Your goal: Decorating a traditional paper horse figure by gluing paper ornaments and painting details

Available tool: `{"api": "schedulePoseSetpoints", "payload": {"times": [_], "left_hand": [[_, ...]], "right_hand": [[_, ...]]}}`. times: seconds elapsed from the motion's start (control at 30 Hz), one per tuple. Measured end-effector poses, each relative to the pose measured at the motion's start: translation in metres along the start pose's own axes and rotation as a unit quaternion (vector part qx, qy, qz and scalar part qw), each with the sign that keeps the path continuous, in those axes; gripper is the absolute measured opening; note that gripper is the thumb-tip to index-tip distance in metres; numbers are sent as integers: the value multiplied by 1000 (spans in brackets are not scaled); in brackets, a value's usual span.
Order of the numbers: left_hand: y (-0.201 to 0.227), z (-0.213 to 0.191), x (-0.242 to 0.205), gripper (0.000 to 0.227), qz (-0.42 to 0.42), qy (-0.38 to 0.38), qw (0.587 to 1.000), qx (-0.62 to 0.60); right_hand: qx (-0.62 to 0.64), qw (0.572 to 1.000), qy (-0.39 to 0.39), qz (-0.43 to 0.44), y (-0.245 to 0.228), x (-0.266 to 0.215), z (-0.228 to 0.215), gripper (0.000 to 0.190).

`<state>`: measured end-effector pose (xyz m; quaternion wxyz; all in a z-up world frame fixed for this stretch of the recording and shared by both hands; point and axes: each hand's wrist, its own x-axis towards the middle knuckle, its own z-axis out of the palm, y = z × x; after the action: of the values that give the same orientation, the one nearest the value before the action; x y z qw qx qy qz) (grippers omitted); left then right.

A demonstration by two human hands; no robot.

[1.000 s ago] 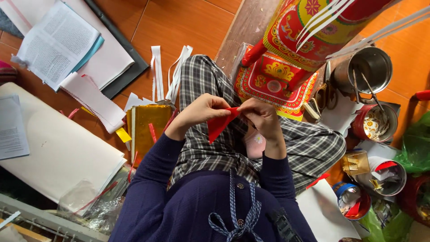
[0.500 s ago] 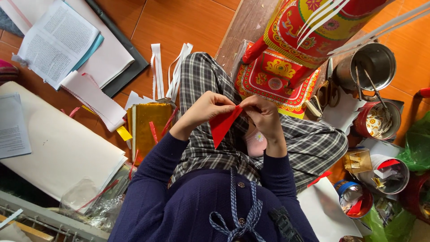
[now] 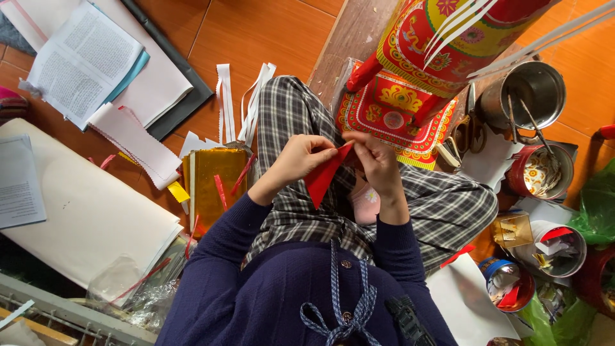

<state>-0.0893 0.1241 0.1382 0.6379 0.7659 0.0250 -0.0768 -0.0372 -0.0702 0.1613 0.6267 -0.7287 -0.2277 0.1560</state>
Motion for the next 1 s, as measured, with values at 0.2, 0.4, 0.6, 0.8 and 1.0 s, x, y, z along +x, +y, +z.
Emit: {"api": "schedulePoseSetpoints", "payload": {"times": [0.2,0.4,0.6,0.8,1.0], "left_hand": [[-9,2,1,9,20,47,999,-2],[-4,6,0,8,58,78,994,41],[-9,18,-4,12,76,121,988,50],[-7,24,-4,12,78,140,985,64],[2,23,-3,11,19,136,990,-34]], "right_hand": [[32,999,-8,21,9,1,7,31],[75,992,65,78,21,3,25,16],[43,994,83,55,19,6,27,16],[38,993,92,56,23,6,25,19],[23,994,95,46,17,7,24,19]]}}
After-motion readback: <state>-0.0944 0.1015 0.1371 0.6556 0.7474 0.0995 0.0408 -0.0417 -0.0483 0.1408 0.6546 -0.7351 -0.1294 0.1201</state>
